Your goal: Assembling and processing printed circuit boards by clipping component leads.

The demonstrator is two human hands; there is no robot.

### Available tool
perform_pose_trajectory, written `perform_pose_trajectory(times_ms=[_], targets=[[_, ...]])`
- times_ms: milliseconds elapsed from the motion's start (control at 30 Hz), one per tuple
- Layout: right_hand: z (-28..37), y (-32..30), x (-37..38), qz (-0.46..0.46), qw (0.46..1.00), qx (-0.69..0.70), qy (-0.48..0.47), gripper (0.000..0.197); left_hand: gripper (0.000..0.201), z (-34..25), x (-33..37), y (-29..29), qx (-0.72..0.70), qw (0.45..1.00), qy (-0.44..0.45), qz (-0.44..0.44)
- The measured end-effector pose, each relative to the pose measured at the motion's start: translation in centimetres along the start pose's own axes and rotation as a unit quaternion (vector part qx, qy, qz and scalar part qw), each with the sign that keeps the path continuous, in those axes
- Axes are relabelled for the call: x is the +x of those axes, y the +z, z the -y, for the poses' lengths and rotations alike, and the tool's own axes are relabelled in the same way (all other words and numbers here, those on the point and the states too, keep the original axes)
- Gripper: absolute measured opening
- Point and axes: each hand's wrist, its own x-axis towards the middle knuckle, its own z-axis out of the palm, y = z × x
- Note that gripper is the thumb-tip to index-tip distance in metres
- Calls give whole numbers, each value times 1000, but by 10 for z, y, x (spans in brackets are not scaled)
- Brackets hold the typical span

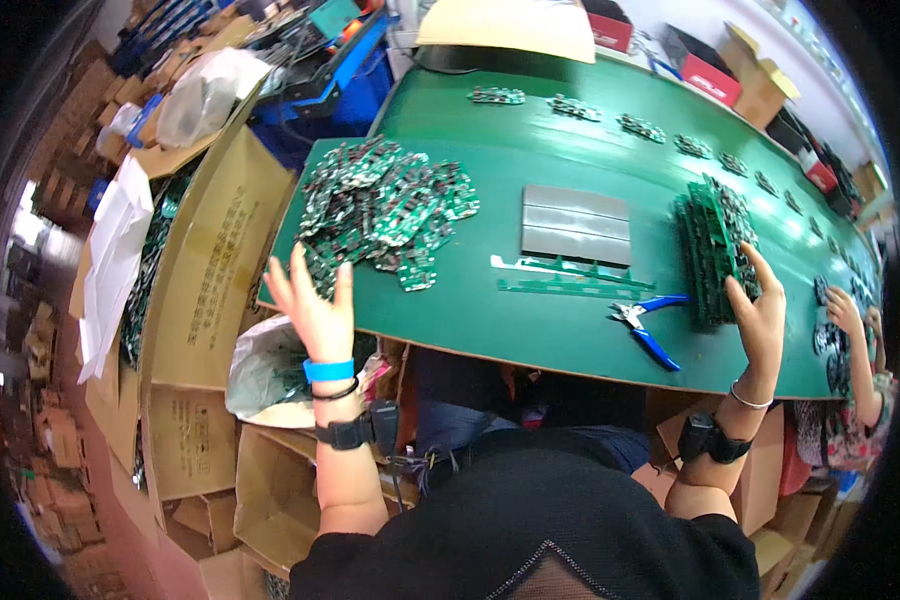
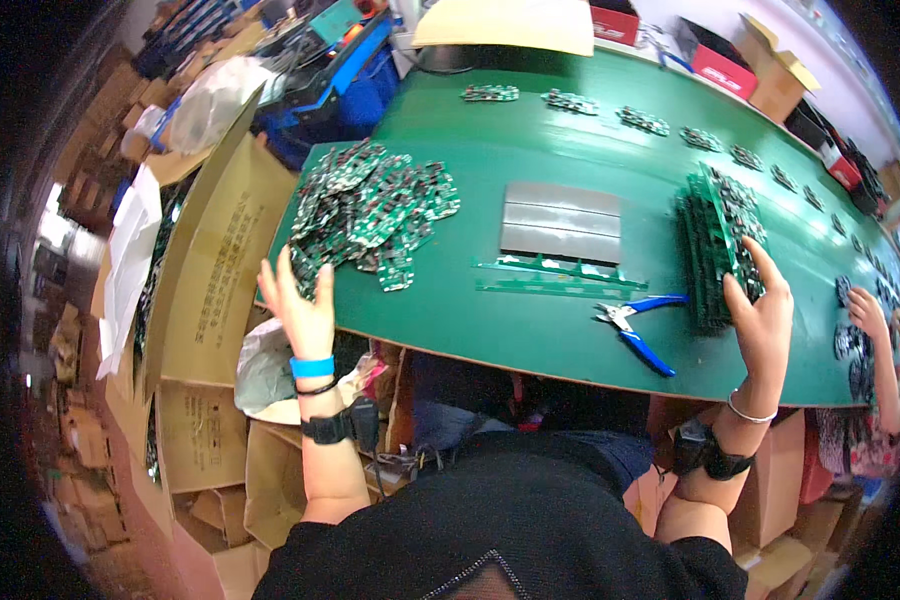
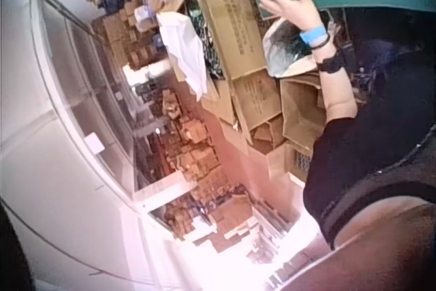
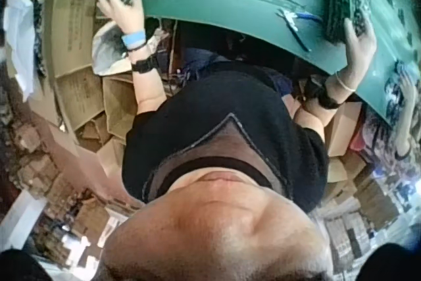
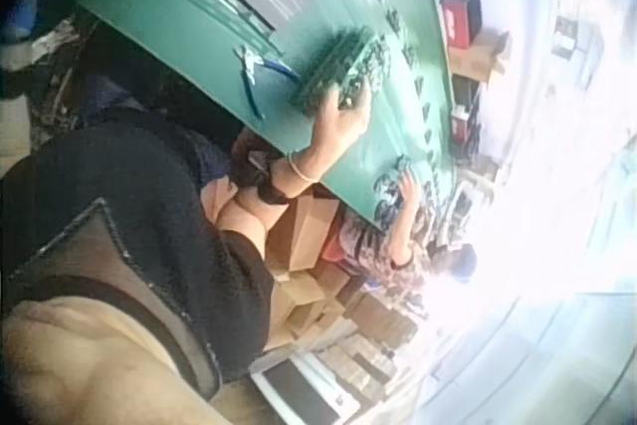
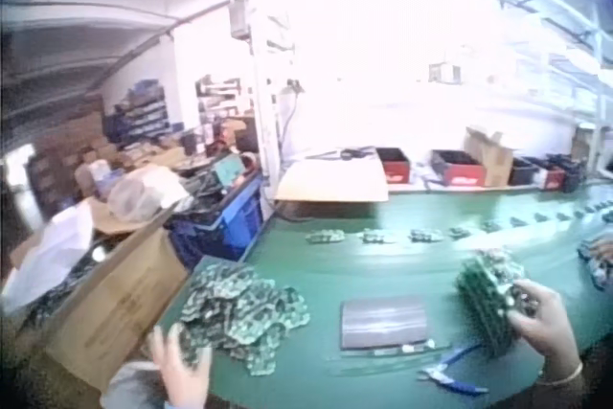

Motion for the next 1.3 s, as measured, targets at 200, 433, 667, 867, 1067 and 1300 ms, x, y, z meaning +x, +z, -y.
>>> perform_pose_trajectory(times_ms=[200, 433, 667, 867, 1067, 1300], targets=[[17, -6, -1, -136, 982, -126, -33, 33, 34, -59, -3, -22, -129, 989, 49, -45], [5, -56, -8, -253, 963, -78, -47, 29, 24, -117, -6, -11, -549, 797, -85, 238], [95, 25, -41, 19, 934, 357, 1, 24, 63, -188, -35, 16, -831, 331, -191, 403], [64, 52, -59, 158, 973, 104, -129, 83, 47, -148, -27, 19, -783, 317, -359, 397], [30, 54, -72, 161, 978, -85, -98, 90, 52, -106, -22, 4, -772, 338, -393, 367], [29, 63, -82, 102, 982, -105, -121, 62, 61, -113, -32, 1, -779, 269, -424, 375]])
